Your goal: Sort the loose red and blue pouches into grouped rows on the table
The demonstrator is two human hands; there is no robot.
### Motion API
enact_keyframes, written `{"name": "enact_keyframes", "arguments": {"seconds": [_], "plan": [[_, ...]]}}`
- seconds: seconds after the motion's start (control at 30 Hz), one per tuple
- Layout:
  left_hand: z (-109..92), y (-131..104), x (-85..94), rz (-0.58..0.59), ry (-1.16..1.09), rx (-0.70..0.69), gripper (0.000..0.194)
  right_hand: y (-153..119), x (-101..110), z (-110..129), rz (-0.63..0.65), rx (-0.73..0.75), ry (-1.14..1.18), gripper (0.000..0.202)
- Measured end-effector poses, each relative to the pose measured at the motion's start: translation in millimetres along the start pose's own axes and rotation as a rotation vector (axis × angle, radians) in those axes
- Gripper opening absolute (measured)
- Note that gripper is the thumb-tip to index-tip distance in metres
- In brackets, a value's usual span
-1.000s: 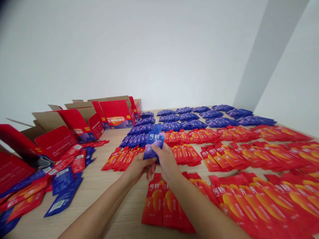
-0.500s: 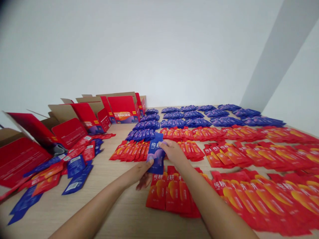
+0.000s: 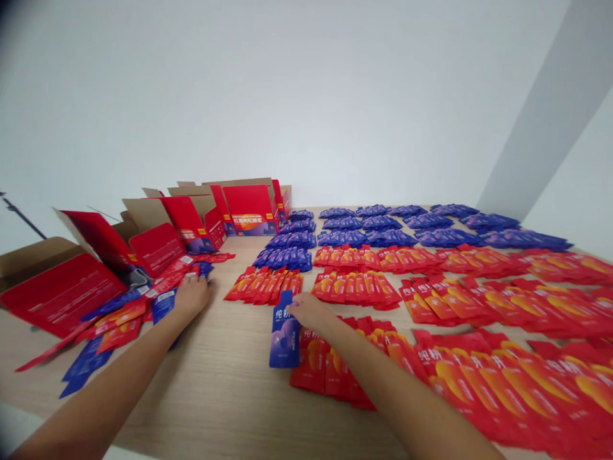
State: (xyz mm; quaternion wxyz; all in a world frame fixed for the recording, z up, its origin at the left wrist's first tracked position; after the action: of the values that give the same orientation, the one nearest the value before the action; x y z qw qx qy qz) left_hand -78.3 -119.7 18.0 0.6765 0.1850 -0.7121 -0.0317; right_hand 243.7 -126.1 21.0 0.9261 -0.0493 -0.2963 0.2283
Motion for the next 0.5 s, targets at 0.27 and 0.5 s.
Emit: {"name": "enact_keyframes", "arguments": {"seconds": [0.27, 0.5], "plan": [[2.2, 15.7, 9.2, -0.067, 0.059, -0.173, 0.025, -18.3, 5.4, 0.8, -0.167, 0.122, -0.081, 0.013], [-42.6, 27.0, 46.9, -0.377, -0.125, -0.1, 0.027, -32.7, 27.2, 10.3, -0.268, 0.212, -0.028, 0.025]]}}
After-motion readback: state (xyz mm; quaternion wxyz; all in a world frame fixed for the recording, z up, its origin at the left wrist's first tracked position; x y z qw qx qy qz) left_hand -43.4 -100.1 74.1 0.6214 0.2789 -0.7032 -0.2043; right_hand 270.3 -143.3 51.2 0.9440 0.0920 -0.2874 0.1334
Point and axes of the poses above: each hand's wrist, its own y-axis towards the middle knuckle, its own x-axis out of the back of the hand, z = x × y, the point moved 2 cm from there along y, towards the middle knuckle, and after that the axes turned 6 degrees about -x, right-handed, at the moved point
